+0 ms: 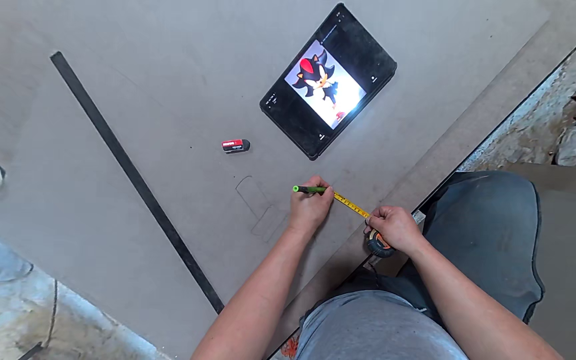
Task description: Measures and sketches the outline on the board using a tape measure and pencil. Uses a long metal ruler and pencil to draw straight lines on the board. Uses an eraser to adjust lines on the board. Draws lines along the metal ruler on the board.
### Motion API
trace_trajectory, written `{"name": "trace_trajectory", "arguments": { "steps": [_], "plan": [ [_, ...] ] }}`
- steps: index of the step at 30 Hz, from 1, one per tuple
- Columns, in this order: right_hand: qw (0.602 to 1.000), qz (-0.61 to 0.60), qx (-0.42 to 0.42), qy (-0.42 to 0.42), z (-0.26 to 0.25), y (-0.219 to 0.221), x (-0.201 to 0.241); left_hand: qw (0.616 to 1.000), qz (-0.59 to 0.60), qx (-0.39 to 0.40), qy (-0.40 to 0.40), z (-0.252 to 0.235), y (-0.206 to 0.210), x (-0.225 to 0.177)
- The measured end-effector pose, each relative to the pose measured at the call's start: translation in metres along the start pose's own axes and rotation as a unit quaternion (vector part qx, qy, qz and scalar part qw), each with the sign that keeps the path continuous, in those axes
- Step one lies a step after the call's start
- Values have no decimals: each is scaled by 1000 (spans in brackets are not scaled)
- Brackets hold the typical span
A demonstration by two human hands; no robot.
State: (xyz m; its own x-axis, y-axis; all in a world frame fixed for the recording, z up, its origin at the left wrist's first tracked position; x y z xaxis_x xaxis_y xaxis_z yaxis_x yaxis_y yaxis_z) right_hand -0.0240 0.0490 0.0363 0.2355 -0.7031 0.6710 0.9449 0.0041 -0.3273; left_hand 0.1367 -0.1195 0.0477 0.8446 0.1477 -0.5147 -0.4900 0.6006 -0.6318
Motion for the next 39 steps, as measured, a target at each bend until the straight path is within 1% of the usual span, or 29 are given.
{"name": "trace_trajectory", "arguments": {
  "steps": [7,12,14,16,17,19,22,24,26,28,30,32,34,37,39],
  "plan": [
    [1000,7,-20,2,-12,-33,-1,1000,-14,8,20,-21,13,-38],
    [1000,4,-9,3,-16,-40,-1,1000,-16,7,20,-25,13,-43],
    [1000,5,-21,9,-13,-40,2,999,28,27,-3,-24,8,-38],
    [998,-18,-60,0,-8,-47,6,991,127,40,-3,-24,1,-25],
    [996,-37,-82,-12,-5,-55,10,982,182,50,2,-24,-3,-17],
    [991,-66,-111,-31,-1,-76,18,971,231,62,7,-21,-11,1],
    [982,-108,-135,-76,-6,-115,37,971,231,45,41,-17,-22,19],
    [972,-136,-145,-123,-21,-139,54,971,224,42,69,-18,-24,20],
    [959,-178,-146,-163,-43,-153,71,973,208,54,81,-19,-23,17],
    [933,-263,-158,-189,-69,-149,80,971,211,81,74,-17,-21,12],
    [908,-333,-171,-188,-91,-136,80,967,228,90,72,-19,-17,6],
    [915,-316,-185,-170,-108,-122,79,965,237,90,66,-23,-15,2],
    [926,-284,-177,-177,-115,-112,82,965,239,85,60,-27,-14,1],
    [929,-261,-161,-209,-116,-112,89,968,231,71,71,-32,-14,-2],
    [930,-252,-166,-212,-117,-116,90,970,220,69,80,-33,-14,-5]
  ]
}}
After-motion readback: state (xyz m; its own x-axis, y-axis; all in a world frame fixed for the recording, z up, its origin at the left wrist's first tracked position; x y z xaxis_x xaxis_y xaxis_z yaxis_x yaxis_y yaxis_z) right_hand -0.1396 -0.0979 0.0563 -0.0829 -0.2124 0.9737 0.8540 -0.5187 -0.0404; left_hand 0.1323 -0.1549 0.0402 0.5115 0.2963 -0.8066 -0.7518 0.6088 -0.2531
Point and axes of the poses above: each hand's wrist, its own z-axis away from the middle knuckle, its own y-axis out of the palm, x = y × z, the point moved 2 cm from there along -z, towards the middle knuckle, and after that the axes turned 14 degrees about -y, right-handed, at the moved point
